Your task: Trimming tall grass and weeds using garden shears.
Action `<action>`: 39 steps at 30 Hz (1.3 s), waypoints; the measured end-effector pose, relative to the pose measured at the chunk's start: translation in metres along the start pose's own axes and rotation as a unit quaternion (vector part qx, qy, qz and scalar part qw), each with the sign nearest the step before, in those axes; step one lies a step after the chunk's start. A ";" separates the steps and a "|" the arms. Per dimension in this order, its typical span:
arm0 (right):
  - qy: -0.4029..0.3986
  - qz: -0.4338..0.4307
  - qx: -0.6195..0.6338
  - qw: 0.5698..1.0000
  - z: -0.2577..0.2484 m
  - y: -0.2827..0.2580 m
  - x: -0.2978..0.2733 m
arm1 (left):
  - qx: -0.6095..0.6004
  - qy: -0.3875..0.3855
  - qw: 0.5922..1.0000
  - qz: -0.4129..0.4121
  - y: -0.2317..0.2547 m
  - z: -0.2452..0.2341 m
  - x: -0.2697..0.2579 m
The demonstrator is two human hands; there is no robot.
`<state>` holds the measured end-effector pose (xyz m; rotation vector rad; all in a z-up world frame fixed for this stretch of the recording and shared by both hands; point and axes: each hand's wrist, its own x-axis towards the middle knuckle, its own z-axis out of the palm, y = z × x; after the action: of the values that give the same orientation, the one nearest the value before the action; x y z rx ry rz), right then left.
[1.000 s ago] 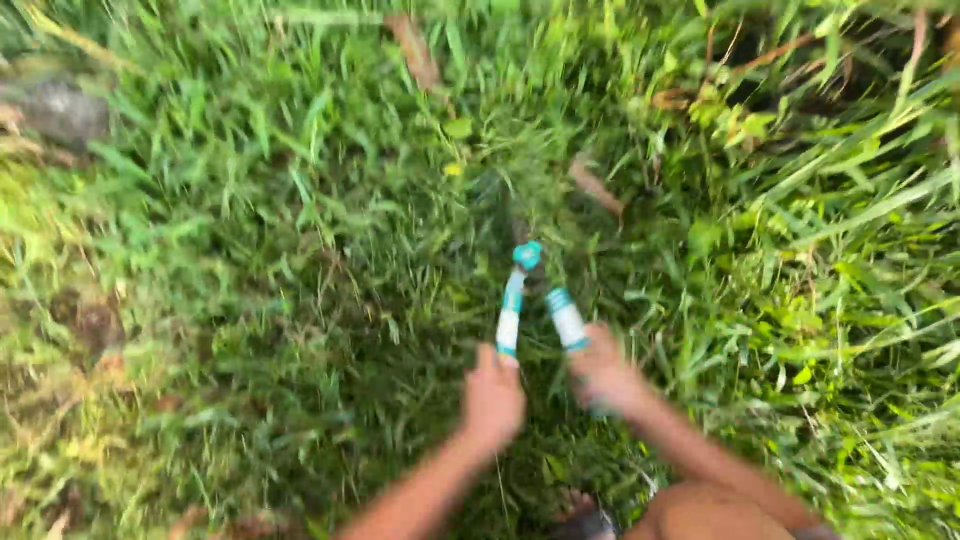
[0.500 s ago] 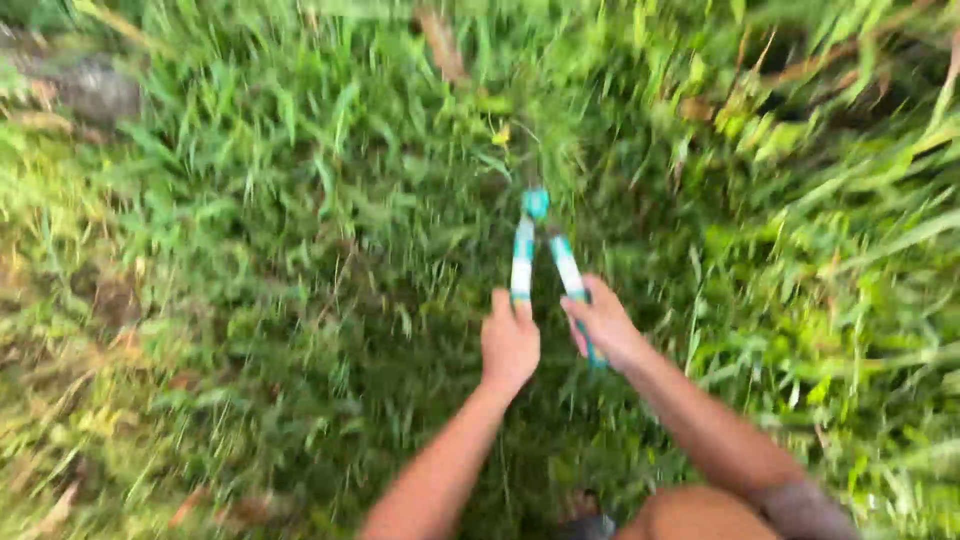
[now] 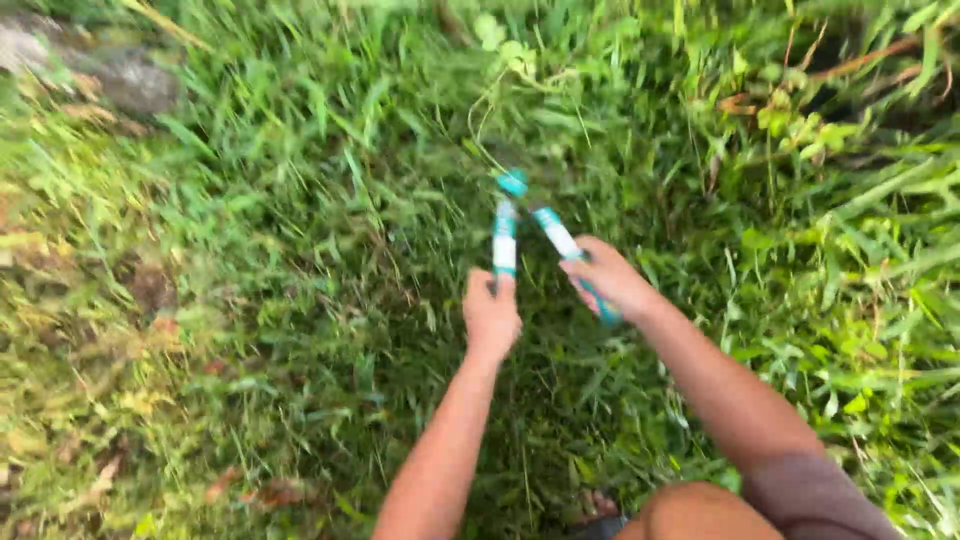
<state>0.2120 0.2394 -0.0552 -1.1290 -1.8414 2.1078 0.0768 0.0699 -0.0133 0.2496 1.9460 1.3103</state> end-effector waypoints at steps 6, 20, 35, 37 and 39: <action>-0.029 0.090 -0.092 0.991 -0.050 -0.018 -0.076 | 0.222 -0.056 0.969 0.097 -0.013 -0.134 0.021; -0.076 0.088 -0.126 0.985 0.011 -0.083 -0.002 | 0.199 -0.007 0.976 0.090 -0.009 -0.178 0.049; -0.098 0.064 -0.092 0.989 0.032 -0.061 0.066 | 0.207 -0.010 0.978 0.018 -0.001 -0.157 0.091; -0.071 0.018 -0.091 0.993 0.057 -0.048 0.073 | 0.288 0.026 0.955 0.068 0.004 -0.111 0.084; -0.020 0.018 -0.073 0.997 0.064 -0.050 0.087 | 0.099 0.066 0.993 0.001 0.000 -0.065 0.110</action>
<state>0.0937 0.2478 -0.0500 -1.1670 -2.0374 2.0594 -0.0438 0.0832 -0.0539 0.2696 2.1915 1.1601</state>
